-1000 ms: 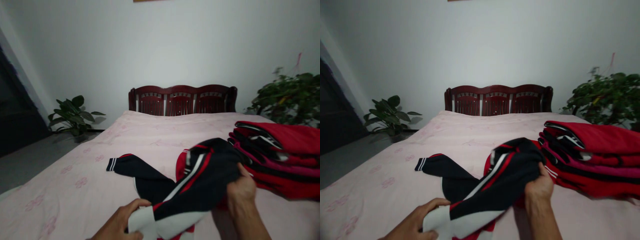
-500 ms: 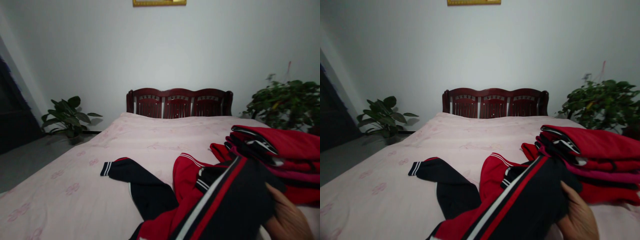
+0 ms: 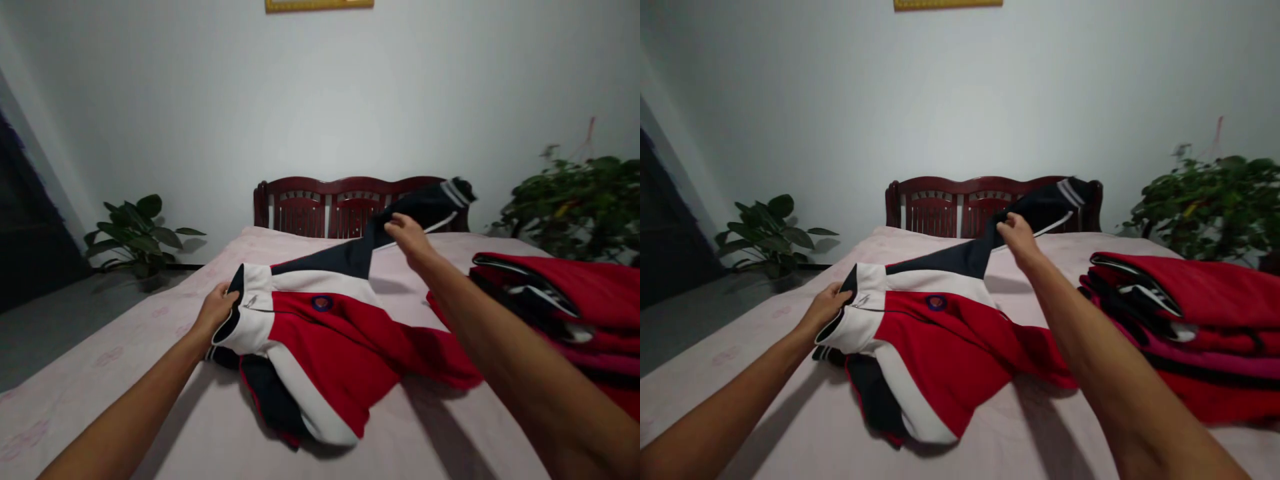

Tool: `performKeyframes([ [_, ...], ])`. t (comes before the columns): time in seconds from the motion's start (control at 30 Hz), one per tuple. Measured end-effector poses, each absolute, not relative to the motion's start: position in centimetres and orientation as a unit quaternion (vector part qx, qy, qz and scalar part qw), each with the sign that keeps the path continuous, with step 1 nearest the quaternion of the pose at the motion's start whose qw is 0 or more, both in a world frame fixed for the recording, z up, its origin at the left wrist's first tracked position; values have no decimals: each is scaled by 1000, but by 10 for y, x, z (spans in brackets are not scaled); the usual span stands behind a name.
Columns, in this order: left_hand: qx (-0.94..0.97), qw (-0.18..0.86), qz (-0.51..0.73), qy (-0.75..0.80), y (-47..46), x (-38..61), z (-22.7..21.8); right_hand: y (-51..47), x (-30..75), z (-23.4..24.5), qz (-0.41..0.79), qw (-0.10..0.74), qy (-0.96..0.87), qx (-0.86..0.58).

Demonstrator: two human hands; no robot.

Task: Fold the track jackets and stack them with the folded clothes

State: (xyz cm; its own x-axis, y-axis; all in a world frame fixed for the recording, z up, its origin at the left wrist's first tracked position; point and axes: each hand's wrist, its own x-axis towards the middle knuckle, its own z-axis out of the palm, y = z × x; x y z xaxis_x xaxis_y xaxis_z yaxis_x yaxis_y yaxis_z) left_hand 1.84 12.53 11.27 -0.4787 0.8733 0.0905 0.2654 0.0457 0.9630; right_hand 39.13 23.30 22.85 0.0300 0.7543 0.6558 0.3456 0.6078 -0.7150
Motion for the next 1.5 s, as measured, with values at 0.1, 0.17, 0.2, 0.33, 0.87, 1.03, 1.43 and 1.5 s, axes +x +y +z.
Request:
performKeyframes([
  [0.1,388,344,503,691,133,-4,70,179,389,142,269,531,-680,-428],
  [0.17,371,383,469,704,125,-11,42,129,396,80,357,451,-686,-446],
  [0.2,364,396,455,710,120,-12,32,104,401,53,403,392,-695,-448],
  [0.33,353,412,419,728,111,-8,22,31,406,-9,381,292,-744,-465],
  [0.87,399,449,513,614,124,30,80,59,244,-2,-19,108,-862,-494],
  [1.03,419,424,546,589,129,30,104,90,296,31,76,130,-920,-362],
  [1.43,412,402,504,644,83,-3,61,109,447,98,335,336,-715,-513],
  [1.5,413,403,483,658,74,-14,43,77,454,76,334,257,-761,-493],
])
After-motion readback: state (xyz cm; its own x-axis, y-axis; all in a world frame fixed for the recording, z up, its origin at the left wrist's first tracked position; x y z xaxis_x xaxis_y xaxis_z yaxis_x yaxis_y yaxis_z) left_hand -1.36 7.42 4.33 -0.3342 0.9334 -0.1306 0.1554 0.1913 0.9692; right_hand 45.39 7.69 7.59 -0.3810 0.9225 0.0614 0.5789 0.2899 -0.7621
